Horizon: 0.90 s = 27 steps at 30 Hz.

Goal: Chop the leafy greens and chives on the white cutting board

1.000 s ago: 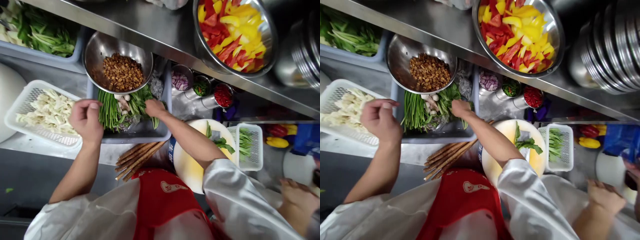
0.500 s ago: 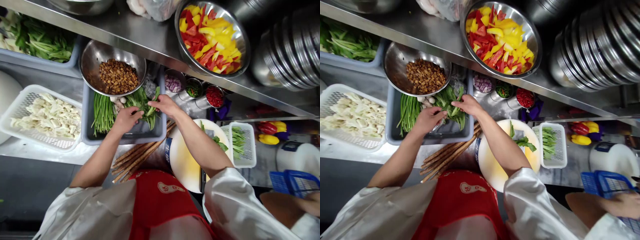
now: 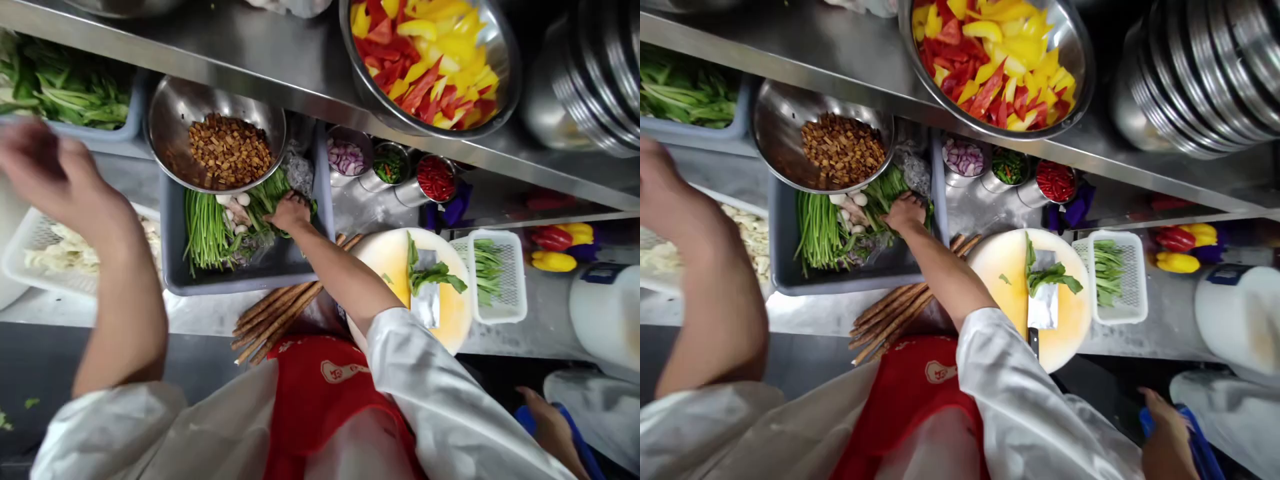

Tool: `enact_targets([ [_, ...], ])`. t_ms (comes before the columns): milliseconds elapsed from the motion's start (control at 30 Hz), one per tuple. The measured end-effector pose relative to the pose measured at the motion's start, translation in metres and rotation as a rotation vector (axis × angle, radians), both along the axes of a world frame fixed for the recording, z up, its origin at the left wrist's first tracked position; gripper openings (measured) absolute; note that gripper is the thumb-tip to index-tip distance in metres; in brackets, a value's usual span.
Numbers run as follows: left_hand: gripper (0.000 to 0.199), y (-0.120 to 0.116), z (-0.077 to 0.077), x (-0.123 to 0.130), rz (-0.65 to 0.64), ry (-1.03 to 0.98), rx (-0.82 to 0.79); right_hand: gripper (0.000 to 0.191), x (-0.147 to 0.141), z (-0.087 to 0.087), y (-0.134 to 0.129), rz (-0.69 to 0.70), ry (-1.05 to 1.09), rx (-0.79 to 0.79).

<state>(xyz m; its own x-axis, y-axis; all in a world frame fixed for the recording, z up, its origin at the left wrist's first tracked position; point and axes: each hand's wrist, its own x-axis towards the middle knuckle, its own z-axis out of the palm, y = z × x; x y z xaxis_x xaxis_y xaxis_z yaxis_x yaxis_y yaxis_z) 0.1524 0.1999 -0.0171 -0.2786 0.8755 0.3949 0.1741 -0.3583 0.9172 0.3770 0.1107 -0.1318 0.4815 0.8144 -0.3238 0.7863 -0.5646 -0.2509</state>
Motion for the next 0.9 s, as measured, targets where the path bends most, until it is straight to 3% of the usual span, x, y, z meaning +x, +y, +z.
enact_targets([
  [33,0.006,-0.031,-0.011,0.015,0.033,-0.07,0.168,0.098,-0.003,-0.005,0.005,-0.002,-0.028,-0.009],
  [67,0.007,-0.06,-0.023,0.029,-0.123,-0.038,0.103,0.099,-0.004,-0.009,0.009,0.001,-0.038,-0.012],
  [133,0.007,-0.107,-0.05,0.052,-0.467,0.082,-0.212,0.098,-0.001,-0.013,0.014,0.017,-0.003,-0.016],
  [167,0.008,-0.122,-0.064,0.061,-0.555,0.093,-0.371,0.097,0.003,-0.013,0.015,0.026,0.03,-0.022],
  [233,0.011,-0.134,-0.089,0.071,-0.633,0.045,-0.597,0.093,0.012,-0.01,0.015,0.031,0.085,-0.044],
  [333,0.01,-0.129,-0.11,0.07,-0.578,-0.168,-0.755,0.069,0.028,0.002,0.013,0.087,0.226,-0.043],
  [400,0.009,-0.122,-0.11,0.065,-0.5,-0.349,-0.856,0.042,0.039,0.011,0.008,0.125,0.444,-0.016],
  [467,0.01,-0.119,-0.103,0.063,-0.484,-0.494,-0.994,0.026,0.046,0.019,-0.001,0.079,0.67,0.027],
  [567,0.023,-0.119,-0.089,0.074,-0.663,-0.613,-1.248,0.022,0.048,0.031,-0.023,-0.082,0.884,0.058],
  [633,0.036,-0.121,-0.084,0.092,-0.817,-0.678,-1.348,0.028,0.044,0.038,-0.04,-0.116,0.98,0.08],
  [700,0.04,-0.122,-0.084,0.11,-0.897,-0.754,-1.337,0.036,0.041,0.046,-0.053,-0.089,0.959,0.153],
  [767,0.04,-0.124,-0.087,0.124,-0.923,-0.82,-1.276,0.039,0.041,0.054,-0.061,-0.012,0.785,0.226],
  [900,0.039,-0.126,-0.088,0.122,-0.909,-0.826,-1.279,0.034,0.053,0.066,-0.067,0.154,0.441,0.246],
])
